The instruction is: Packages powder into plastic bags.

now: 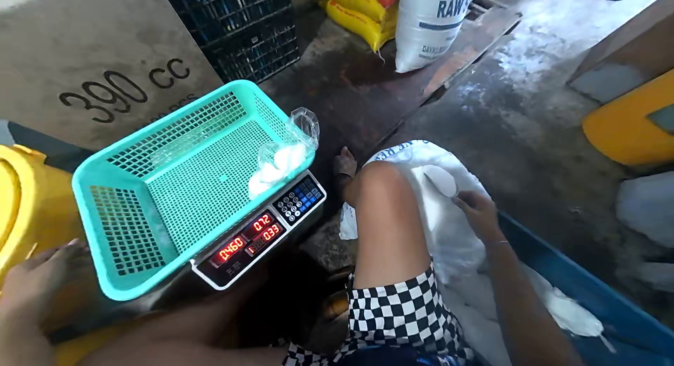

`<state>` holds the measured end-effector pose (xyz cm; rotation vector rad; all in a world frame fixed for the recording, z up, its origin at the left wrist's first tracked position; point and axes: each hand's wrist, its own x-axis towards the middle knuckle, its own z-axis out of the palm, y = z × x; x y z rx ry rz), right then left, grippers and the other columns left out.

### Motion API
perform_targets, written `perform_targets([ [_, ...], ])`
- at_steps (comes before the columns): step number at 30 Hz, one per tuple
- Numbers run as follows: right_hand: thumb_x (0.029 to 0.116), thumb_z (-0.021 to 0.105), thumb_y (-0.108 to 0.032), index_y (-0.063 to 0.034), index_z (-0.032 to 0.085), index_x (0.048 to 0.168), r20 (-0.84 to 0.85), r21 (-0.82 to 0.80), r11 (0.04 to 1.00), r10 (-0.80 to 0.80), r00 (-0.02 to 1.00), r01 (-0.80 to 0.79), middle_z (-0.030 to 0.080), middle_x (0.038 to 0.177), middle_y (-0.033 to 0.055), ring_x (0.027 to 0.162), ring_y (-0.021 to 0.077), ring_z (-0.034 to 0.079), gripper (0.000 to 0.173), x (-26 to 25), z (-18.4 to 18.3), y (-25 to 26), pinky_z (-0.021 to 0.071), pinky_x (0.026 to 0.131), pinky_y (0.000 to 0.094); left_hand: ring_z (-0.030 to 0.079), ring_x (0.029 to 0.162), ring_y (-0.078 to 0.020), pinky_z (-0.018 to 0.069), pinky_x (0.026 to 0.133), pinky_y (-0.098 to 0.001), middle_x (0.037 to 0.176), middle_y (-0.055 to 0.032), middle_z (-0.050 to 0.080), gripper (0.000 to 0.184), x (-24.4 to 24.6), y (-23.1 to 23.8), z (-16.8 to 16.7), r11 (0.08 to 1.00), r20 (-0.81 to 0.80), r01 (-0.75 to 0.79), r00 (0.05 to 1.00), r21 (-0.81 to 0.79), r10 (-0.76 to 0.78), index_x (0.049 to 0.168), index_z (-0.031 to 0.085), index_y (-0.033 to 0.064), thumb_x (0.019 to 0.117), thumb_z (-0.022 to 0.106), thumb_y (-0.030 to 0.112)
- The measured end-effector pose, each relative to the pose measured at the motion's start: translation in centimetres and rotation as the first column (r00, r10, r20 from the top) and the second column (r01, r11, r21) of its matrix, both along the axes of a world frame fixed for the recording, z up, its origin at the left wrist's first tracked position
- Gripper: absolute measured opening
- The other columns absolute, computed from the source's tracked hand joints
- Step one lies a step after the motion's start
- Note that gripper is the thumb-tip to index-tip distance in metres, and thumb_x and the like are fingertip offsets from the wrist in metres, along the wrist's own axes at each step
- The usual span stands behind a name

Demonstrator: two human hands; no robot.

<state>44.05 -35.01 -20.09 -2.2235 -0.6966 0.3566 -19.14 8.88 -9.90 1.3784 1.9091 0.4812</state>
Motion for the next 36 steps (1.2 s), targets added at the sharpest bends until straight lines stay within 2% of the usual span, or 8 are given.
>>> perform_targets([
  [6, 0.0993, 0.064, -0.006, 0.0143, 0.065, 0.114, 0.19, 0.045, 0.991, 0.114, 0.975, -0.125, 0.07, 0.1, 0.0258, 0.088, 0.0238, 0.068, 0.025, 0.5, 7.5, 4.8, 0.0556, 0.086, 0.039, 0.061, 0.089, -0.0099, 0.0508, 0.083, -0.0317, 0.119, -0.0138, 0.063, 0.043, -1.3, 1.0, -0.7, 1.0, 0.022, 0.022, 1.0, -0.008, -0.022, 0.136, 0.054, -0.002, 0.112, 0.041, 0.031],
  [11, 0.096, 0.065, -0.002, 0.0116, 0.064, 0.117, 0.191, 0.178, 0.951, 0.218, 0.957, -0.252, 0.069, 0.098, 0.0159, 0.084, 0.003, 0.063, 0.025, -1.6, 13.6, 11.0, 0.054, 0.081, 0.0221, 0.063, 0.093, -0.0202, 0.0515, 0.087, -0.0411, 0.119, -0.0217, 0.063, 0.043, -1.0, 1.1, -0.9, 0.998, -0.005, 0.057, 0.998, -0.015, -0.057, 0.134, 0.055, -0.0046, 0.1117, 0.043, 0.03],
  [14, 0.0938, 0.068, 0.003, 0.011, 0.064, 0.116, 0.147, 0.188, 0.932, 0.286, 0.947, -0.311, 0.068, 0.102, 0.0157, 0.087, 0.0041, 0.062, 0.024, -4.8, 17.1, 14.7, 0.0534, 0.084, 0.0231, 0.062, 0.095, -0.026, 0.0495, 0.09, -0.0458, 0.119, -0.0264, 0.062, 0.044, 0.0, 0.8, -0.2, 0.989, -0.033, 0.13, 0.991, -0.069, -0.132, 0.134, 0.054, -0.007, 0.1127, 0.04, 0.028],
  [18, 0.0927, 0.069, 0.003, 0.008, 0.066, 0.113, 0.175, 0.194, 0.851, 0.459, 0.871, -0.487, 0.069, 0.098, 0.0107, 0.084, 0.0034, 0.064, 0.021, -8.5, 19.8, 18.0, 0.0553, 0.082, 0.0221, 0.058, 0.093, -0.0277, 0.0475, 0.087, -0.0476, 0.114, -0.0263, 0.062, 0.041, 0.5, 0.6, 0.1, 0.979, -0.047, 0.19, 0.98, -0.078, -0.194, 0.13, 0.057, -0.0072, 0.1127, 0.041, 0.026],
  [21, 0.0921, 0.071, 0.002, 0.005, 0.068, 0.11, 0.205, 0.127, 0.79, 0.57, 0.796, -0.599, 0.069, 0.095, 0.0085, 0.081, 0.0021, 0.064, 0.019, -10.4, 21.1, 19.7, 0.055, 0.079, 0.0207, 0.061, 0.106, -0.038, 0.0463, 0.097, -0.056, 0.12, -0.0307, 0.062, 0.042, 0.1, 0.9, -0.4, 0.984, 0.01, 0.173, 0.985, -0.053, -0.172, 0.131, 0.057, -0.0082, 0.112, 0.044, 0.027],
  [26, 0.0912, 0.073, 0.002, 0.0028, 0.072, 0.105, 0.283, -0.045, 0.701, 0.692, 0.664, -0.712, 0.07, 0.089, 0.009, 0.076, 0.0088, 0.064, 0.014, -12.4, 22.6, 21.7, 0.056, 0.074, 0.0286, 0.062, 0.109, -0.0446, 0.0448, 0.098, -0.064, 0.117, -0.0323, 0.064, 0.045, 0.1, 1.1, -0.5, 0.978, -0.003, 0.207, 0.978, -0.024, -0.207, 0.125, 0.06, -0.0107, 0.1124, 0.042, 0.028],
  [30, 0.0948, 0.071, -0.003, 0.0013, 0.074, 0.107, 0.362, -0.214, 0.685, 0.717, 0.595, -0.696, 0.073, 0.092, 0.0143, 0.081, 0.022, 0.069, 0.013, -14.0, 23.8, 22.8, 0.0573, 0.078, 0.0456, 0.061, 0.112, -0.0424, 0.0439, 0.101, -0.0602, 0.12, -0.0316, 0.063, 0.044, 0.2, 1.3, -0.2, 0.977, 0.021, 0.208, 0.978, -0.049, -0.208, 0.128, 0.059, -0.0096, 0.1129, 0.04, 0.027],
  [36, 0.0949, 0.072, -0.004, -0.0015, 0.075, 0.105, 0.392, -0.333, 0.651, 0.753, 0.528, -0.682, 0.073, 0.092, 0.0147, 0.08, 0.0273, 0.069, 0.011, -15.5, 25.3, 23.8, 0.056, 0.075, 0.0525, 0.063, 0.111, -0.0396, 0.0456, 0.101, -0.0576, 0.12, -0.0293, 0.064, 0.043, 0.0, 1.7, -0.3, 0.976, 0.046, 0.211, 0.977, -0.048, -0.209, 0.129, 0.059, -0.0083, 0.1127, 0.041, 0.027],
])
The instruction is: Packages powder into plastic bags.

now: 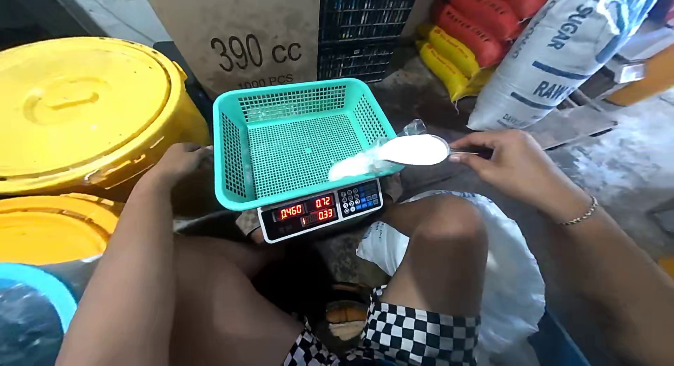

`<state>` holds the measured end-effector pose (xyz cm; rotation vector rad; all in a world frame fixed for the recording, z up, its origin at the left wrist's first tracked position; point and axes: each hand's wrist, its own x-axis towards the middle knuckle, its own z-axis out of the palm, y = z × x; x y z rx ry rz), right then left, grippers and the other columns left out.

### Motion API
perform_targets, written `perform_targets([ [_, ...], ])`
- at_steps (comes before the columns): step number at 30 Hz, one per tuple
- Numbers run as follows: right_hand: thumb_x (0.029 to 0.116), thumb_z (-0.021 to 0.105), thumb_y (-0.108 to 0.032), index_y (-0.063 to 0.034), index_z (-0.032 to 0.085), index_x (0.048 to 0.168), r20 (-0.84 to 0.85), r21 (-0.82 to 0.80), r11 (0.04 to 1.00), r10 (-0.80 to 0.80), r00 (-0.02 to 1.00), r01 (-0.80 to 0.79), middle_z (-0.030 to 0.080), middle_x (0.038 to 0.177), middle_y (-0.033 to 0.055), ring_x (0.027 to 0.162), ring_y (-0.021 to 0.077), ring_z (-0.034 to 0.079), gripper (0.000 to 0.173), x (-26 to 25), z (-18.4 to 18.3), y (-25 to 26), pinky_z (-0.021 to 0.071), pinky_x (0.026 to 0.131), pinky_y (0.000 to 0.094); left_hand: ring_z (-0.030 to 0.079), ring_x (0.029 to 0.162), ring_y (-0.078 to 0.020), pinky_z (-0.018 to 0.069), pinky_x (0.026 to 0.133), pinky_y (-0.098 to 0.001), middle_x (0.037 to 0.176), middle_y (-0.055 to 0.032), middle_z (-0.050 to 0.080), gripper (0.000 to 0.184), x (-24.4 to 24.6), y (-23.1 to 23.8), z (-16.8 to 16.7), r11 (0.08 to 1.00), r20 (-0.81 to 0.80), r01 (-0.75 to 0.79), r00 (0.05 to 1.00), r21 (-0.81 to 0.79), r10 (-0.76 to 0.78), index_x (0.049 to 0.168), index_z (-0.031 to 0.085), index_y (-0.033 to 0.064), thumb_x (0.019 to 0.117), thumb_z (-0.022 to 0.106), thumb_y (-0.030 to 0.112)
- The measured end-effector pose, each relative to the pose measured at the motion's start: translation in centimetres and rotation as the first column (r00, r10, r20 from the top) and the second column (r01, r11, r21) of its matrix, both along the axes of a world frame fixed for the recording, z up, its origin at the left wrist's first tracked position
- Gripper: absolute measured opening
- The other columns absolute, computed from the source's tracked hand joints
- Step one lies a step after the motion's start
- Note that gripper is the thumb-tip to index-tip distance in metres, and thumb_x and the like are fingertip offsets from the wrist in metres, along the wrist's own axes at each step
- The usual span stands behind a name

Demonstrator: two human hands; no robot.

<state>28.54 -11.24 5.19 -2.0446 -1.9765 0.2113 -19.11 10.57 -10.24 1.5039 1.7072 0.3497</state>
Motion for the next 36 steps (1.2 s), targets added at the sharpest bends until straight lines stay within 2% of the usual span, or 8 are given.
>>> perform_targets([
  [6, 0.0959, 0.071, -0.004, -0.0012, 0.075, 0.106, 0.054, -0.011, 1.0, 0.008, 0.998, -0.007, 0.073, 0.093, 0.0159, 0.082, 0.0298, 0.07, 0.011, -0.5, 0.6, 0.1, 0.0551, 0.076, 0.0559, 0.064, 0.106, -0.0358, 0.0468, 0.098, -0.0551, 0.117, -0.027, 0.066, 0.044, 0.1, -0.1, 0.2, 1.0, 0.016, 0.013, 1.0, 0.008, -0.013, 0.127, 0.06, -0.0089, 0.113, 0.04, 0.028],
  [10, 0.0961, 0.07, -0.004, -0.0012, 0.075, 0.105, 0.051, -0.005, 1.0, 0.027, 0.998, -0.027, 0.072, 0.091, 0.0158, 0.078, 0.0287, 0.069, 0.011, -0.6, 0.4, 0.2, 0.0555, 0.073, 0.0548, 0.062, 0.107, -0.0343, 0.0459, 0.099, -0.0531, 0.119, -0.0267, 0.064, 0.044, 0.2, -0.3, 0.5, 1.0, 0.032, 0.0, 0.999, -0.005, 0.0, 0.129, 0.059, -0.0088, 0.1129, 0.04, 0.028],
  [15, 0.0958, 0.071, -0.004, -0.0008, 0.075, 0.104, 0.086, -0.014, 0.999, 0.04, 0.996, -0.039, 0.072, 0.089, 0.0166, 0.077, 0.0298, 0.068, 0.01, -0.8, 0.6, 0.4, 0.0541, 0.072, 0.0555, 0.062, 0.103, -0.0302, 0.0469, 0.096, -0.0494, 0.118, -0.0253, 0.064, 0.043, 0.5, -0.5, 1.0, 1.0, 0.034, 0.005, 0.999, -0.015, -0.005, 0.128, 0.059, -0.0079, 0.113, 0.04, 0.028],
  [22, 0.0965, 0.07, -0.004, 0.0004, 0.075, 0.106, 0.074, -0.014, 0.999, 0.038, 0.997, -0.037, 0.072, 0.091, 0.0182, 0.08, 0.0312, 0.069, 0.011, -0.6, 0.8, 0.3, 0.0541, 0.075, 0.0573, 0.062, 0.107, -0.0326, 0.0466, 0.098, -0.0511, 0.12, -0.0263, 0.064, 0.044, 0.5, -0.5, 0.9, 1.0, 0.049, -0.001, 0.999, -0.02, 0.002, 0.13, 0.058, -0.0088, 0.1131, 0.039, 0.027],
  [25, 0.0961, 0.07, -0.004, 0.0008, 0.075, 0.105, 0.04, -0.016, 0.999, 0.029, 0.999, -0.028, 0.072, 0.091, 0.0176, 0.079, 0.0286, 0.068, 0.011, -0.3, 0.4, 0.2, 0.0545, 0.074, 0.0538, 0.062, 0.108, -0.0336, 0.0465, 0.098, -0.0517, 0.122, -0.0268, 0.064, 0.044, 0.4, -0.4, 0.8, 1.0, 0.047, 0.003, 0.999, -0.022, -0.002, 0.131, 0.057, -0.0084, 0.1132, 0.039, 0.028],
  [28, 0.0955, 0.071, -0.003, 0.0009, 0.074, 0.104, -0.04, -0.011, 1.0, 0.0, 0.999, 0.0, 0.07, 0.087, 0.014, 0.073, 0.0213, 0.065, 0.01, 0.2, -0.5, 0.0, 0.0559, 0.07, 0.0454, 0.062, 0.108, -0.0335, 0.0463, 0.099, -0.0515, 0.122, -0.0267, 0.064, 0.044, 0.6, -0.6, 1.1, 1.0, 0.037, 0.0, 0.999, -0.024, 0.001, 0.131, 0.057, -0.0084, 0.1131, 0.039, 0.028],
  [32, 0.0945, 0.071, -0.002, 0.002, 0.073, 0.106, -0.097, -0.013, 1.0, -0.029, 0.995, 0.028, 0.07, 0.086, 0.0124, 0.072, 0.0163, 0.063, 0.012, 0.5, -1.3, -0.4, 0.0551, 0.071, 0.0391, 0.062, 0.109, -0.0336, 0.0455, 0.099, -0.0518, 0.123, -0.027, 0.063, 0.044, 0.6, -0.6, 1.2, 1.0, 0.024, 0.002, 1.0, -0.03, -0.001, 0.132, 0.056, -0.0087, 0.113, 0.039, 0.028],
  [36, 0.0946, 0.071, -0.003, 0.0015, 0.073, 0.106, -0.077, 0.011, 1.0, -0.021, 0.997, 0.022, 0.069, 0.085, 0.0119, 0.07, 0.0158, 0.062, 0.012, 0.5, -1.2, -0.7, 0.0538, 0.068, 0.0384, 0.063, 0.105, -0.0304, 0.0474, 0.097, -0.0495, 0.12, -0.0254, 0.064, 0.043, 0.3, -0.3, 0.5, 1.0, 0.049, -0.007, 0.999, -0.024, 0.008, 0.131, 0.057, -0.0078, 0.1128, 0.04, 0.027],
])
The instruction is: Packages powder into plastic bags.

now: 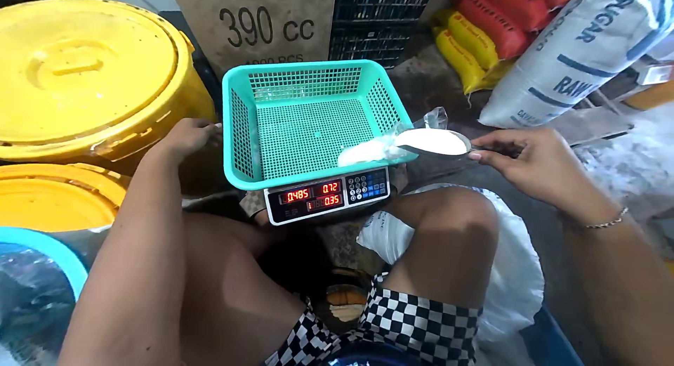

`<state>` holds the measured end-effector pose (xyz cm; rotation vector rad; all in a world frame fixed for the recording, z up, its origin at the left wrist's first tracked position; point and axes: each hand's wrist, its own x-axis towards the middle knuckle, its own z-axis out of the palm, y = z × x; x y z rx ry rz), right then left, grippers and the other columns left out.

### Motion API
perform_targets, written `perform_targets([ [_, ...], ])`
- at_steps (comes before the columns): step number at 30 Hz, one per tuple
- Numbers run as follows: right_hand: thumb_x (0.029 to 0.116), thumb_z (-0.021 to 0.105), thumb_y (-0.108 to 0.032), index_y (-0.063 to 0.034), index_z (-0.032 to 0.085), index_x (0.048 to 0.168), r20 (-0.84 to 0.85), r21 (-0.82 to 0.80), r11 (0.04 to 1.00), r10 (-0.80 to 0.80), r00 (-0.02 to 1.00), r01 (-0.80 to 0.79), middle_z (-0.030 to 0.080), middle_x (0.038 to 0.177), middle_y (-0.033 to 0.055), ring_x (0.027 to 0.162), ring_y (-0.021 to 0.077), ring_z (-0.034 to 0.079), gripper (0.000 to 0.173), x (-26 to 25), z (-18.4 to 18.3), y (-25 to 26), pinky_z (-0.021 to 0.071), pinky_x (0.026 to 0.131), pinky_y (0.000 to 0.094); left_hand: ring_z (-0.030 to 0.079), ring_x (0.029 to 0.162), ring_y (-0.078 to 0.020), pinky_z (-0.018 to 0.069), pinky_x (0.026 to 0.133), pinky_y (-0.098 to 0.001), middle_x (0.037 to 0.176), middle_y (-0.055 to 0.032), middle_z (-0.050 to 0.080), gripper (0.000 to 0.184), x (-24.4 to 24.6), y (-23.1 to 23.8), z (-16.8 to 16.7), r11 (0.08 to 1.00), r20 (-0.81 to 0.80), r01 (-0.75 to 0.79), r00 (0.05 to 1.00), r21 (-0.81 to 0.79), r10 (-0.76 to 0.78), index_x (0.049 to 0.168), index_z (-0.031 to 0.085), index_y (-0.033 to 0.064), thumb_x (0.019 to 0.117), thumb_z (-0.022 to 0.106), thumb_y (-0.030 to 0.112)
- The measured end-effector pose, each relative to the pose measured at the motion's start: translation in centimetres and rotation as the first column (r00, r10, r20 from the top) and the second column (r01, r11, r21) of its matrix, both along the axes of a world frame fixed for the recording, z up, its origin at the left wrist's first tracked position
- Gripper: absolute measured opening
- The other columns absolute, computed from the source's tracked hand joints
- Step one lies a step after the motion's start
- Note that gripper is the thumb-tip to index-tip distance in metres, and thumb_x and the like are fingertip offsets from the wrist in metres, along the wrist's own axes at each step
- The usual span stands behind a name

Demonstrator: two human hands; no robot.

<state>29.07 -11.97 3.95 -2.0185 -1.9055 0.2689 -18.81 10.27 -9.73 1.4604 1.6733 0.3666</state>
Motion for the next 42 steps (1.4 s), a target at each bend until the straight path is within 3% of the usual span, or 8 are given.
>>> perform_targets([
  [3, 0.0963, 0.069, -0.004, 0.0019, 0.073, 0.107, 0.037, 0.017, 1.0, 0.0, 0.999, 0.0, 0.071, 0.09, 0.0156, 0.076, 0.0218, 0.066, 0.013, -0.2, 0.3, -0.1, 0.0551, 0.073, 0.0461, 0.063, 0.105, -0.03, 0.0482, 0.097, -0.0483, 0.12, -0.0249, 0.064, 0.043, 0.0, 0.1, -0.2, 1.0, 0.007, -0.015, 1.0, -0.01, 0.015, 0.131, 0.058, -0.0069, 0.1128, 0.04, 0.028],
  [7, 0.0955, 0.07, -0.004, 0.0003, 0.074, 0.105, 0.045, 0.01, 1.0, 0.012, 0.999, -0.013, 0.071, 0.088, 0.0134, 0.075, 0.0198, 0.066, 0.011, -0.5, 0.4, -0.1, 0.0554, 0.072, 0.0438, 0.063, 0.104, -0.0304, 0.0479, 0.096, -0.0493, 0.12, -0.0251, 0.065, 0.043, 0.0, 0.1, -0.2, 1.0, -0.013, -0.009, 1.0, -0.009, 0.009, 0.131, 0.058, -0.0064, 0.1131, 0.039, 0.027],
  [14, 0.0959, 0.07, -0.004, 0.0011, 0.075, 0.106, 0.085, 0.006, 1.0, 0.009, 0.996, -0.009, 0.072, 0.092, 0.0169, 0.08, 0.0267, 0.068, 0.012, -0.8, 0.6, -0.2, 0.0552, 0.076, 0.0521, 0.063, 0.105, -0.0314, 0.0475, 0.096, -0.0503, 0.119, -0.0255, 0.064, 0.044, 0.1, -0.2, 0.0, 1.0, -0.002, 0.001, 1.0, -0.007, -0.001, 0.131, 0.057, -0.0077, 0.1129, 0.04, 0.028],
  [24, 0.0953, 0.071, -0.004, 0.0013, 0.074, 0.105, 0.063, 0.025, 1.0, 0.0, 0.998, -0.001, 0.072, 0.09, 0.0158, 0.078, 0.0241, 0.068, 0.012, -0.5, -0.1, -0.8, 0.0555, 0.075, 0.0485, 0.062, 0.102, -0.0306, 0.0475, 0.095, -0.0505, 0.117, -0.0247, 0.065, 0.044, 0.0, 0.1, -0.1, 1.0, -0.019, 0.012, 1.0, -0.011, -0.012, 0.13, 0.058, -0.0075, 0.1132, 0.038, 0.029],
  [29, 0.0933, 0.072, -0.003, 0.0021, 0.073, 0.105, -0.049, 0.031, 0.999, -0.034, 0.998, 0.035, 0.07, 0.087, 0.0118, 0.074, 0.0136, 0.064, 0.013, -0.2, -1.5, -1.1, 0.055, 0.072, 0.0352, 0.062, 0.1, -0.0285, 0.0478, 0.094, -0.0487, 0.115, -0.0238, 0.065, 0.044, 0.0, 0.0, -0.1, 1.0, -0.022, 0.01, 1.0, -0.011, -0.01, 0.13, 0.057, -0.0074, 0.1131, 0.039, 0.029],
  [37, 0.093, 0.07, -0.002, 0.0038, 0.069, 0.112, -0.311, 0.095, 0.985, -0.11, 0.944, 0.146, 0.07, 0.095, 0.0058, 0.079, -0.0028, 0.063, 0.02, 1.2, -4.5, -3.3, 0.0543, 0.077, 0.0164, 0.062, 0.104, -0.0313, 0.0471, 0.097, -0.0505, 0.119, -0.026, 0.064, 0.044, 0.2, -0.3, 0.1, 1.0, -0.028, 0.005, 1.0, -0.024, -0.006, 0.131, 0.057, -0.0079, 0.1133, 0.038, 0.028],
  [42, 0.0942, 0.067, -0.006, 0.0056, 0.066, 0.117, -0.36, 0.135, 0.954, -0.204, 0.91, 0.267, 0.069, 0.1, 0.0035, 0.085, -0.0049, 0.063, 0.026, 4.5, -4.1, -6.6, 0.0544, 0.081, 0.0152, 0.062, 0.104, -0.0303, 0.0478, 0.096, -0.0492, 0.119, -0.0253, 0.064, 0.044, -0.1, -0.2, -0.2, 1.0, -0.018, -0.007, 1.0, -0.029, 0.006, 0.131, 0.057, -0.0075, 0.1132, 0.038, 0.028],
])
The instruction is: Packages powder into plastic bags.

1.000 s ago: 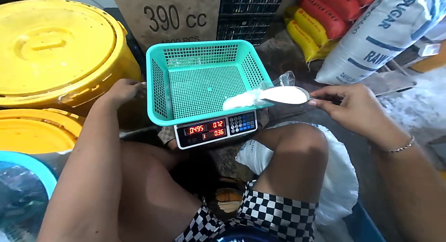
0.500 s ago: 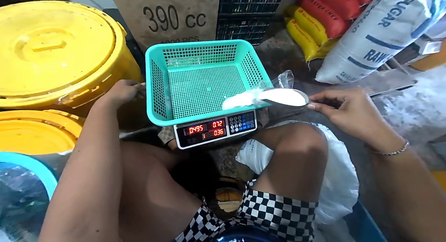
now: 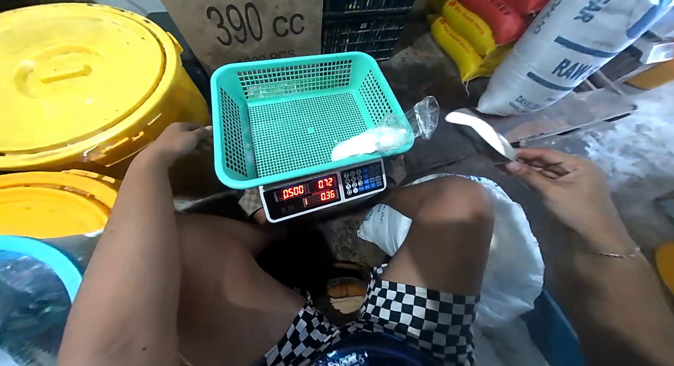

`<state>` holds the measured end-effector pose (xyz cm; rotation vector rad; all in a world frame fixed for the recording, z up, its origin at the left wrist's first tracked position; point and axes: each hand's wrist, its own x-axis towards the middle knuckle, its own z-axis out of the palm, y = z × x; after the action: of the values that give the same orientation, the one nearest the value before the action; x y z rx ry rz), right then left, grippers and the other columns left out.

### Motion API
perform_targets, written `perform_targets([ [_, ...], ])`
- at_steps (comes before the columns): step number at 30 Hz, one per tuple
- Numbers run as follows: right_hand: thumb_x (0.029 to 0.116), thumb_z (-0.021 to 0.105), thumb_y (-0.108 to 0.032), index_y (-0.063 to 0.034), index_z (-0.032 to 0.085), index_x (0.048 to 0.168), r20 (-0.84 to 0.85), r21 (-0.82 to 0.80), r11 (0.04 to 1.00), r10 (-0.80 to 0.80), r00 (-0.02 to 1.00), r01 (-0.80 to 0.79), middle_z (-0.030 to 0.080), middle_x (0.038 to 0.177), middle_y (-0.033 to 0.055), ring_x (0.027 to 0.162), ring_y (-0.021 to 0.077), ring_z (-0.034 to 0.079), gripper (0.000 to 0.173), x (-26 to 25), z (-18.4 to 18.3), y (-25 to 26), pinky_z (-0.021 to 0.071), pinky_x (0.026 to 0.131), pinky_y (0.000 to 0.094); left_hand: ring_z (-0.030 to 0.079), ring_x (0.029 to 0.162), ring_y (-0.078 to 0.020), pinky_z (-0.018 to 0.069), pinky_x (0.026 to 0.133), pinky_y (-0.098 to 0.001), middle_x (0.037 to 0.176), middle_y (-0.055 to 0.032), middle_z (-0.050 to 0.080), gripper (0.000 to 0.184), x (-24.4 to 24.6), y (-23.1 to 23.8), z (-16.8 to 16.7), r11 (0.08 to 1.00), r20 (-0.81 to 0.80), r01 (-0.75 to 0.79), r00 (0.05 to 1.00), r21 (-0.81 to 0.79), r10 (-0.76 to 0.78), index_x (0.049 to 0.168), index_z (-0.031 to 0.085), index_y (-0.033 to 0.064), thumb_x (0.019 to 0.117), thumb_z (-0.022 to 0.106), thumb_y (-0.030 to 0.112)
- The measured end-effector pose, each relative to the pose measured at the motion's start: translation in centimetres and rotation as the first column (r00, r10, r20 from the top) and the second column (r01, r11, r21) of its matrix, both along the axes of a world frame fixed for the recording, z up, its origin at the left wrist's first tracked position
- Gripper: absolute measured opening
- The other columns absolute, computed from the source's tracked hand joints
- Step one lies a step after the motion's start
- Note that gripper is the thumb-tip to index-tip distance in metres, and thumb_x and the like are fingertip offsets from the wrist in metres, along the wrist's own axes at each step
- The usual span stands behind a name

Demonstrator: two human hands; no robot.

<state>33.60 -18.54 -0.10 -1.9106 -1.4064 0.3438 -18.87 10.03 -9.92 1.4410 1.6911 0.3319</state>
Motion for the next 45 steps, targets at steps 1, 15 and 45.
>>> perform_targets([
  [1, 0.0952, 0.066, -0.008, 0.0064, 0.065, 0.118, -0.009, 0.002, 0.999, -0.037, 0.999, 0.037, 0.069, 0.101, 0.0042, 0.085, -0.0045, 0.063, 0.027, 1.2, -0.2, -1.0, 0.0544, 0.081, 0.0157, 0.062, 0.105, -0.0311, 0.0477, 0.096, -0.0501, 0.12, -0.0256, 0.064, 0.044, -0.1, 0.0, 0.0, 1.0, 0.001, 0.005, 1.0, 0.005, -0.005, 0.131, 0.056, -0.008, 0.1131, 0.038, 0.028],
  [15, 0.0994, 0.061, 0.001, 0.0169, 0.064, 0.119, 0.05, -0.416, 0.796, -0.462, 0.885, 0.439, 0.067, 0.112, 0.0359, 0.103, 0.045, 0.066, 0.025, 9.6, -16.4, -15.9, 0.0496, 0.096, 0.0581, 0.062, 0.083, -0.0081, 0.0535, 0.078, -0.0275, 0.11, -0.0148, 0.064, 0.038, 4.5, -1.9, 6.5, 0.718, 0.228, -0.207, 0.971, 0.665, 0.069, 0.126, 0.057, -0.0071, 0.107, 0.046, 0.024],
  [45, 0.0962, 0.075, -0.028, 0.0026, 0.055, 0.126, -0.368, -0.249, 0.865, 0.331, 0.869, -0.435, 0.064, 0.11, 0.0199, 0.086, 0.0277, 0.07, 0.047, -14.3, 2.3, 18.5, 0.0603, 0.072, 0.0451, 0.068, 0.063, -0.011, 0.0626, 0.067, -0.0272, 0.079, -0.0065, 0.064, 0.01, 21.4, -7.6, 11.2, 0.976, 0.569, -0.076, 0.821, 0.204, -0.054, 0.095, 0.056, -0.0023, 0.0931, 0.065, -0.007],
])
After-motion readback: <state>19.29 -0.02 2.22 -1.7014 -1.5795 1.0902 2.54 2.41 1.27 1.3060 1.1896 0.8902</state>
